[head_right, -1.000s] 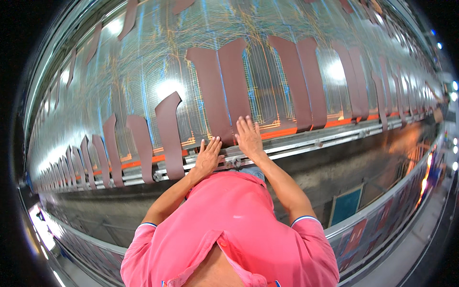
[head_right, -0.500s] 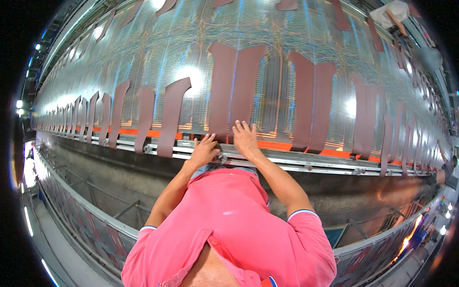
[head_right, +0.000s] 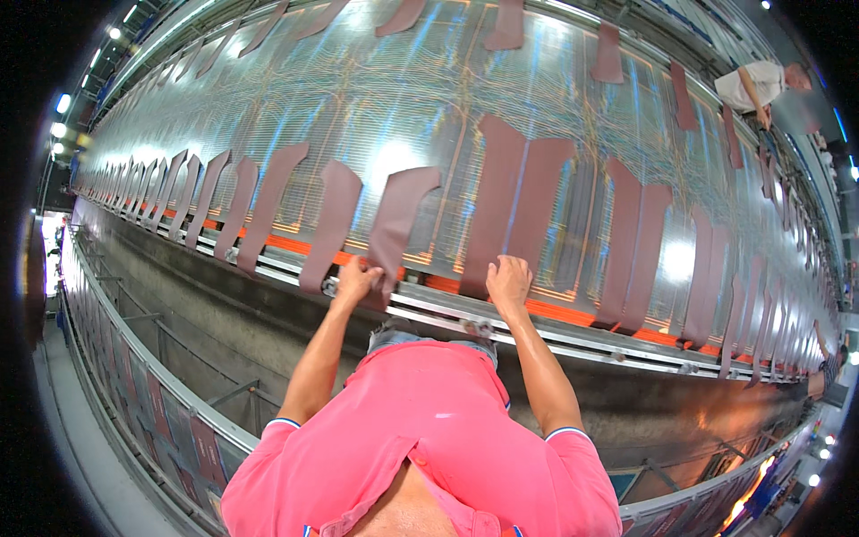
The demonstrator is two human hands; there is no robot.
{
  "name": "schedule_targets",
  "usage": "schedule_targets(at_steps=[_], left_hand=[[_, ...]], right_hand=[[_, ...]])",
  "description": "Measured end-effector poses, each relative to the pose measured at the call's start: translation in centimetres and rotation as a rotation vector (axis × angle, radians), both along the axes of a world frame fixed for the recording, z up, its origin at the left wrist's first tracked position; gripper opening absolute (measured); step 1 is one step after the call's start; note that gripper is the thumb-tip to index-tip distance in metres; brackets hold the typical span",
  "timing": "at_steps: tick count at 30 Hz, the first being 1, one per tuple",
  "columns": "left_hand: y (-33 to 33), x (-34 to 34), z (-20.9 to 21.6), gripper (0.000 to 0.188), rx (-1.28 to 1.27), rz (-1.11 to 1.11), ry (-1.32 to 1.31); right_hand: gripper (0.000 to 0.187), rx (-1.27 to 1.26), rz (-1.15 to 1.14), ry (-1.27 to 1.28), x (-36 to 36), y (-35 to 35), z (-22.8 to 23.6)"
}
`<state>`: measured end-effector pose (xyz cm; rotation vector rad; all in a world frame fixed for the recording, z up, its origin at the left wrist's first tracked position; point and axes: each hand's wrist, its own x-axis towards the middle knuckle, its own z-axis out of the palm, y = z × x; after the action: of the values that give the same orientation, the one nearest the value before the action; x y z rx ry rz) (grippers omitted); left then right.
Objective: The person repeatedly picks up maroon fabric panels and hangs them on a curved metal grid wall. They align each panel with a blue guide line, smooth it into place, and then move to the next panel. The process is repeated continuously across the visible section of the wall.
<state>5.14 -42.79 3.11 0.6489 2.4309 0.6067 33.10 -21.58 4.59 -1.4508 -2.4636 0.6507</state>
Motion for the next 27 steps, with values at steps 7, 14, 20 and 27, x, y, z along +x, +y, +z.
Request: schedule_targets(at_steps=[7,14,20,27], left_hand=[[-0.2,-2.6,1.8,0.04,0.299,0.005,-0.093],[-5.6,-13.7,-1.6,0.034,0.305,0.174,0.27],[-5.2,-15.6,-2.6,0.058,0.212,0.239,-0.079],[-5.3,-15.2,-3.3,0.023,0.364,0.264,-0.241]], right_hand=[[0.035,-0.347,-0.188,0.203,-10.7,-8.8,-0.8],[0.033,-0.4,-0.263,0.221,-16.0,-12.1,0.0],[0.012,-0.922,-0.27,0.604,-16.5,-11.5,-2.3],[0.014,-1.124,-0.607,0.513,-18.6,-11.0,-2.9]])
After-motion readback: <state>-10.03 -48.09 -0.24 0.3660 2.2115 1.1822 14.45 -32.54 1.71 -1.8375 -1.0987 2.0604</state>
